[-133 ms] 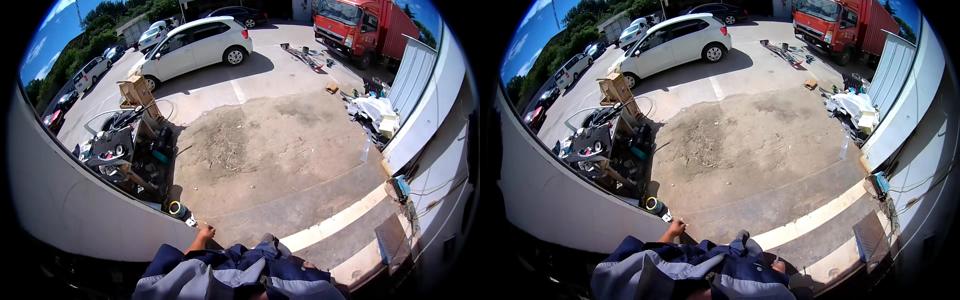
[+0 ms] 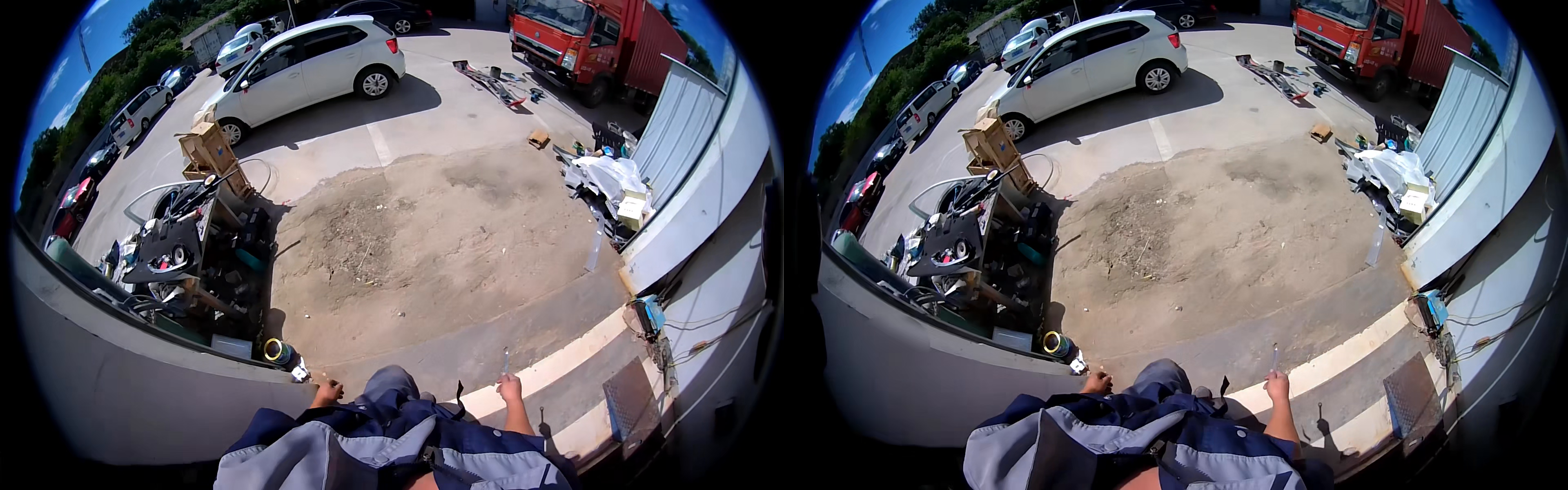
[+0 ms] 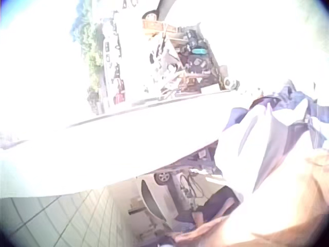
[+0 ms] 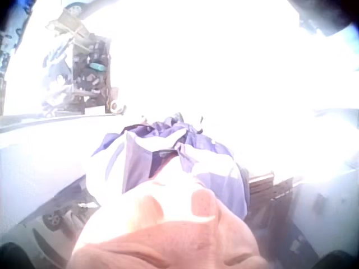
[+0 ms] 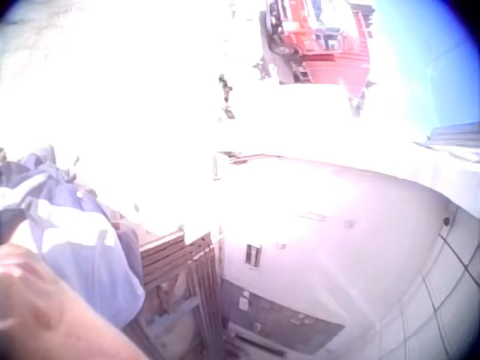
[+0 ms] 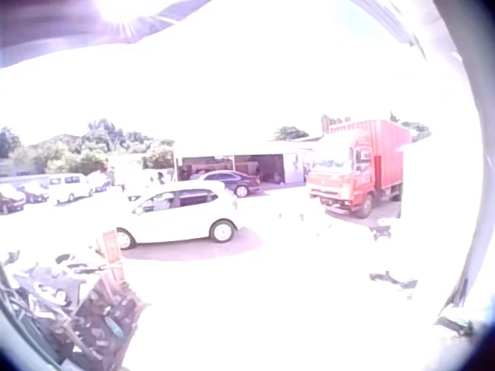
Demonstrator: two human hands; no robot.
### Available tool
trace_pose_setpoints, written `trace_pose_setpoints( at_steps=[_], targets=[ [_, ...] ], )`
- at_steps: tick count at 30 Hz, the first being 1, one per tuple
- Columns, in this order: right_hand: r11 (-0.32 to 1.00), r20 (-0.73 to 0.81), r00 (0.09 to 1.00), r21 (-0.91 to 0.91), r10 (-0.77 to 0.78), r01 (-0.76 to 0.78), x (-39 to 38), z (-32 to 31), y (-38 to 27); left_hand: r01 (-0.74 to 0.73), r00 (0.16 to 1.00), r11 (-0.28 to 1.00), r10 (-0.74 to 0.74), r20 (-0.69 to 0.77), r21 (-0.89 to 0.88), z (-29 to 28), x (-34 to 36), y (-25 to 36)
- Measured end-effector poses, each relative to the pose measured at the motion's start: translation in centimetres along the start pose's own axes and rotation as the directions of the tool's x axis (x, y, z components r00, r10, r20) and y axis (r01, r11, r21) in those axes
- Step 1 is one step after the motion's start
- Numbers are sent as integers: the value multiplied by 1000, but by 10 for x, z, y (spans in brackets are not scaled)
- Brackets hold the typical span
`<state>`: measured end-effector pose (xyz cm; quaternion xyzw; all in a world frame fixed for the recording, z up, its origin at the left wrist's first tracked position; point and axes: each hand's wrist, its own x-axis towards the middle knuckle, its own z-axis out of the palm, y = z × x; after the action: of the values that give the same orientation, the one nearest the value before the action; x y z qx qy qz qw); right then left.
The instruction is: The person uses a socket wrench and a screwdriver to remove or install parts on a car bumper while it is placed on the ground outdoors.
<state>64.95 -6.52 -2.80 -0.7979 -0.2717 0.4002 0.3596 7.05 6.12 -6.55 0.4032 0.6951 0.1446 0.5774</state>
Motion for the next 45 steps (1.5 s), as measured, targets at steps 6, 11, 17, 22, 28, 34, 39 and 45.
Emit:
trace_pose_setpoints(
  at_steps=[6, 11, 17, 22, 28, 34, 39, 45],
  targets=[
    [983, -121, 976, -20, -184, 182, 221, -13, -199, 121, 992, 836, -78, -103, 535, 60, 149, 107],
    [996, -120, 992, -72, 45, -53, 361, -6, -154, 45, 999, 962, -41, -18, 268, 128, 341, 279],
    [827, 38, 966, -526, 254, -197, 464, -8, -137, -339, 938, 930, 322, 126, 144, 205, 511, 589],
    [905, 86, 937, -301, 340, -301, 705, 22, -246, -444, 896, 888, 444, 32, 118, 250, 668, 744],
    [923, 23, 932, -145, 363, -356, 977, -30, -376, -16, 977, 946, -53, 205, 323, 297, 802, 827],
    [984, -48, 984, -47, -171, 169, 1278, -28, -650, 46, 989, 925, 11, -148, 376, 294, 906, 939],
    [984, -72, 982, 0, -175, 176, 1437, -11, -776, 186, 982, 914, -182, -46, 360, 322, 1086, 1059],
    [997, -33, 997, -16, -70, 69, 1595, -19, -788, -160, 986, 977, 151, 66, 144, 405, 1336, 1343]
  ],
)
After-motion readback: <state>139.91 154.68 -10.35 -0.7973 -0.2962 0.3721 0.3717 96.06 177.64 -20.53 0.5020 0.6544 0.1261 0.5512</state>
